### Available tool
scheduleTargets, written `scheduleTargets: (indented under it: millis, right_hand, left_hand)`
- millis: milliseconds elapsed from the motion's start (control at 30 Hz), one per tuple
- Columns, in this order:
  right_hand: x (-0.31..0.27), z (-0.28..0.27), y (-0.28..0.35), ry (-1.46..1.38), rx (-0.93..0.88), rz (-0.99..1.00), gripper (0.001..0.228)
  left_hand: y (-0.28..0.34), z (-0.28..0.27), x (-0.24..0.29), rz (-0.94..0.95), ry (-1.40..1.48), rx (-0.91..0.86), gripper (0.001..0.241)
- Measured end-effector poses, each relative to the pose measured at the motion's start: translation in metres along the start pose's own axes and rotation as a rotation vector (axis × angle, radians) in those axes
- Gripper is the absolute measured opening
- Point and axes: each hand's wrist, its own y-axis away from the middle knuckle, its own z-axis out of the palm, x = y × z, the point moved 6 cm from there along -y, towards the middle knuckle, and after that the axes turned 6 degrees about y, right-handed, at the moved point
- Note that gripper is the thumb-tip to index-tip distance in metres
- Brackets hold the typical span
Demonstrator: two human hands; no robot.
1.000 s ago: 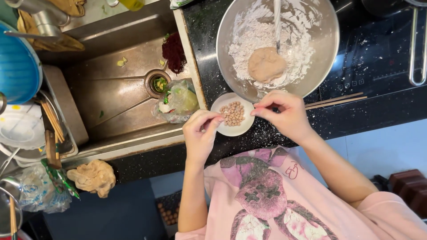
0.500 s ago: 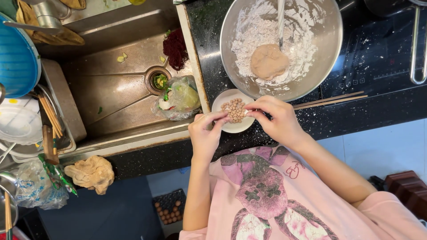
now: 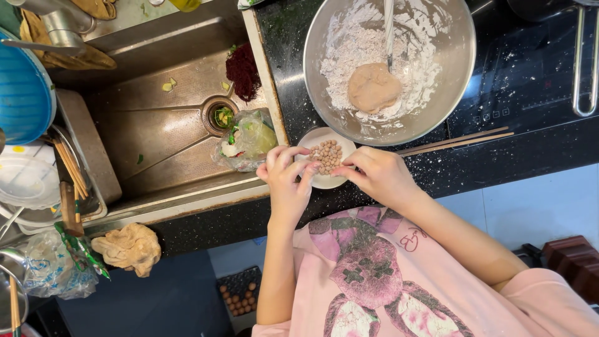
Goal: Shape dough into small individual balls in a kitchen environment.
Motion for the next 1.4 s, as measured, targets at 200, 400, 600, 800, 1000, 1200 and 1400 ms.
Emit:
scheduleTargets:
  millis: [200,400,600,800,1000,1200,1400]
  right_hand:
    - [-0.016,-0.011,-0.007,0.043,0.064,-0.093,0.026]
    - [0.002,-0.045,-0.009,-0.073,0.157,0.031,0.02]
    - [0.074,-0.069,-0.055,0.125,0.197,0.182,0.028]
    - [0.079,-0.052,-0.084,0.343,0.141,0.114,0.019]
    - [0.083,-0.045,-0.089,0.34,0.126,0.111,0.012]
    - [0.091,-0.044,-0.092,0.158,0.091,0.197,0.013]
    - [0.108,-0.046,-0.091,0.009,0.044,0.353,0.014]
  left_hand:
    - [-0.009,0.001,0.013,-0.022,-0.062,-0.068,0.025]
    - [-0.03,-0.004,0.028,0.033,0.036,-0.101,0.031]
    - [-0.088,0.025,0.06,0.121,0.128,-0.239,0.02]
    - [-0.151,0.112,0.039,0.274,-0.164,-0.328,0.024]
    - [-0.171,0.139,0.036,0.343,-0.303,-0.407,0.01]
    - [-0.175,0.144,0.025,0.293,-0.194,-0.402,0.003]
    - [-0.175,0.147,0.018,0.244,-0.058,-0.371,0.008]
